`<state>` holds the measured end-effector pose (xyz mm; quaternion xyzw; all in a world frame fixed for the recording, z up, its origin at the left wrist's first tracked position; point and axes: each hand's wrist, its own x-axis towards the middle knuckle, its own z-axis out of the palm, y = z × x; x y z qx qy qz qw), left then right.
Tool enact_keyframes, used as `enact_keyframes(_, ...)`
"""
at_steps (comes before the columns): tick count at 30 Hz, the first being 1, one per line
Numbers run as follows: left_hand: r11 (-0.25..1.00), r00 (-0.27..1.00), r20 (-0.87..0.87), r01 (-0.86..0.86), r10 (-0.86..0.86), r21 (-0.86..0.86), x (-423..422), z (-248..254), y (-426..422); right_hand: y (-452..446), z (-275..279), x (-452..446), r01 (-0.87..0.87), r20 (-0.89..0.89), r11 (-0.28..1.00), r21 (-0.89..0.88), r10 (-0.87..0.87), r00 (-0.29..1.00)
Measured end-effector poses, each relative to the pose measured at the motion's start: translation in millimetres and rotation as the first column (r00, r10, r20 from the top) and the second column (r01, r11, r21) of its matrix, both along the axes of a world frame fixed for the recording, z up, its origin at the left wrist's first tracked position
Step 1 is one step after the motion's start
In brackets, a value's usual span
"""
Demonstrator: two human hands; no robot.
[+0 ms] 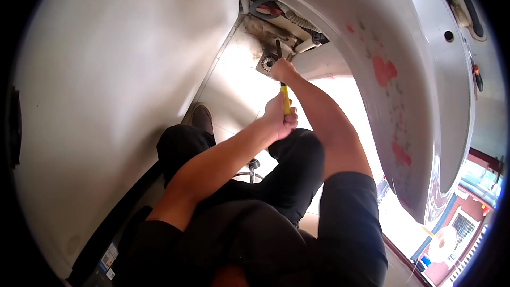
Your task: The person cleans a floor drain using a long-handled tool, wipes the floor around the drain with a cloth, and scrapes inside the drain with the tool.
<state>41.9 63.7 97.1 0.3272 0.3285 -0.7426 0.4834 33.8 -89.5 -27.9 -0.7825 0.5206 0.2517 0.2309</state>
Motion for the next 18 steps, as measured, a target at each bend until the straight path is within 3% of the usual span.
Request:
enact_keyframes(1, 1.000, 0.999, -0.040, 0.005, -0.004, 0.024, -1.1, 13.8, 7.4, 5.1, -0.6, -2.6, 0.000, -0.003, 1.000, 0.010, 0.000, 1.000)
enact_keyframes(2, 0.999, 0.998, -0.066, 0.020, -0.017, 0.035, 0.0, 32.1, 11.6, 4.4, -3.5, -6.5, -0.326, -0.094, 0.944, 0.048, 0.330, 0.939)
enact_keyframes(3, 1.000, 0.998, -0.062, 0.025, -0.024, 0.014, 0.5, 33.2, 11.5, 2.2, -6.0, -10.1, -0.606, -0.167, 0.788, 0.110, 0.615, 0.770)
enact_keyframes(4, 1.000, 0.999, -0.029, 0.024, -0.024, 0.016, -2.4, 24.2, 12.1, 4.9, -8.6, -13.0, -0.598, -0.169, 0.793, 0.113, 0.609, 0.775)
enact_keyframes(5, 1.000, 1.000, 0.007, 0.013, -0.013, 0.002, 1.3, 18.6, 8.1, 2.9, -9.4, -7.5, -0.314, -0.099, 0.949, 0.032, 0.315, 0.944)
enact_keyframes(6, 1.000, 1.000, 0.026, 0.012, -0.012, -0.004, 0.7, 14.8, 7.7, 4.2, -9.9, -6.2, 0.011, -0.001, 1.000, -0.012, -0.011, 1.000)
enact_keyframes(7, 1.000, 0.999, 0.030, 0.017, -0.017, -0.001, -3.1, 12.4, 8.3, 5.3, -10.8, -10.5, 0.017, 0.002, 1.000, -0.010, -0.017, 1.000)
enact_keyframes(9, 0.997, 0.998, -0.051, 0.050, -0.047, 0.066, -0.8, 36.7, 18.1, 19.6, 16.8, -13.8, -0.312, -0.020, 0.949, 0.036, 0.313, 0.950)
enact_keyframes(11, 0.998, 0.998, -0.019, 0.055, -0.055, -0.022, -2.5, 29.5, 22.6, 20.5, 15.2, -15.5, -0.245, 0.002, 0.963, 0.115, 0.247, 0.969)
enact_keyframes(13, 1.000, 1.000, 0.023, 0.022, -0.022, -0.018, -4.3, 5.5, 12.8, 3.2, -21.7, -14.6, -0.081, -0.039, 0.997, 0.008, 0.082, 0.996)
enact_keyframes(14, 0.999, 1.000, 0.005, 0.013, -0.013, -0.036, -0.6, 11.0, 12.7, -0.3, -12.6, -12.6, -0.084, -0.036, 0.996, -0.002, 0.084, 0.996)
enact_keyframes(17, 0.999, 0.997, -0.074, 0.033, -0.036, -0.038, 5.1, 41.6, 20.3, 19.2, 25.9, -12.8, -0.313, -0.073, 0.949, 0.033, 0.314, 0.946)
enact_keyframes(18, 0.998, 0.996, -0.078, 0.052, -0.049, 0.039, 5.9, 45.3, 16.6, 21.5, 18.4, -15.8, -0.306, -0.077, 0.951, 0.046, 0.309, 0.948)
